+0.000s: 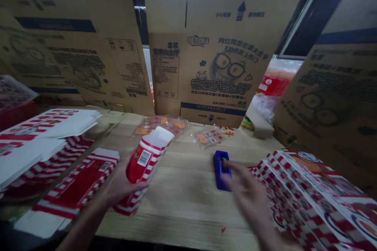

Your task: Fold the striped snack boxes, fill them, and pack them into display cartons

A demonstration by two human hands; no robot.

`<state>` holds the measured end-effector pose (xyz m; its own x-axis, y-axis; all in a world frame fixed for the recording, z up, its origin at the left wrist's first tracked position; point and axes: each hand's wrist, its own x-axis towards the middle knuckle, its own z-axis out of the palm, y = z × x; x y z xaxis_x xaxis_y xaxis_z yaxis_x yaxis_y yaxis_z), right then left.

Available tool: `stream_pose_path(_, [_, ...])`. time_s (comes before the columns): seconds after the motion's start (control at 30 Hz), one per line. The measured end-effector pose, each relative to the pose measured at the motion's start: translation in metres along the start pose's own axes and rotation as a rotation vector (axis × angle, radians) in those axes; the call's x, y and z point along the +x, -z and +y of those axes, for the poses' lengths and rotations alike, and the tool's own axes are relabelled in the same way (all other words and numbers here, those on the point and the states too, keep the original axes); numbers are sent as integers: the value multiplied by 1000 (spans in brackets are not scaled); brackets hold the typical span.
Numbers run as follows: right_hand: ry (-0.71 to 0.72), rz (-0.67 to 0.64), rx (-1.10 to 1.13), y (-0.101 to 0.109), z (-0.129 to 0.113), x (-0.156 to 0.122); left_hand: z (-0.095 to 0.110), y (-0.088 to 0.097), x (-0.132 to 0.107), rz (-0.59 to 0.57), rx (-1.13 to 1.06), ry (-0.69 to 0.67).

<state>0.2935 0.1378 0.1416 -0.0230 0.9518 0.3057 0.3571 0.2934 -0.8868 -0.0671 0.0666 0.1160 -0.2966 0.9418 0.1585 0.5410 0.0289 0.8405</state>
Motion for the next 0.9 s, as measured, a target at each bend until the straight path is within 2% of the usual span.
stream_pose_path(0.03, [-56, -236, 106, -35, 0, -7, 4, -13, -1, -21, -37, 3])
stream_pose_path(0.07, [-100, -403, 238, -68, 0, -14, 7, -25, -4, -43, -66, 3])
stream_pose_path(0.1, [-124, -497, 341, -97, 1, -19, 8, -36, -7, -59, -86, -6])
stream_pose_path(0.17, [-134, -573, 544, -142, 1, -25, 6, -52, -14, -43, -85, -46])
stream_pose_path(0.23, [-136, -572, 700, -165, -1, -29, 2, -62, -20, 16, -43, -70])
stream_pose_path(0.33, [-156, -534, 751, -170, -2, -31, -5, -62, -23, 59, -74, -38])
stream_pose_path(0.43, [-197, -499, 732, -162, 6, -30, -11, -54, -21, 26, -370, 50])
stream_pose_path(0.53, [-267, -491, 762, -157, 19, -29, -16, -50, -19, -14, -698, 200])
stream_pose_path(0.6, [-331, -490, 781, -157, 24, -28, -18, -50, -18, -21, -816, 288])
stream_pose_path(0.67, [-395, -490, 807, -157, 26, -26, -16, -51, -17, -8, -854, 314])
stream_pose_path(0.8, [-465, -438, 860, -155, 25, -16, -10, -48, -18, 14, -808, 271])
stream_pose_path(0.9, [-474, -331, 898, -152, 26, -4, -16, -50, -27, -106, -744, 288])
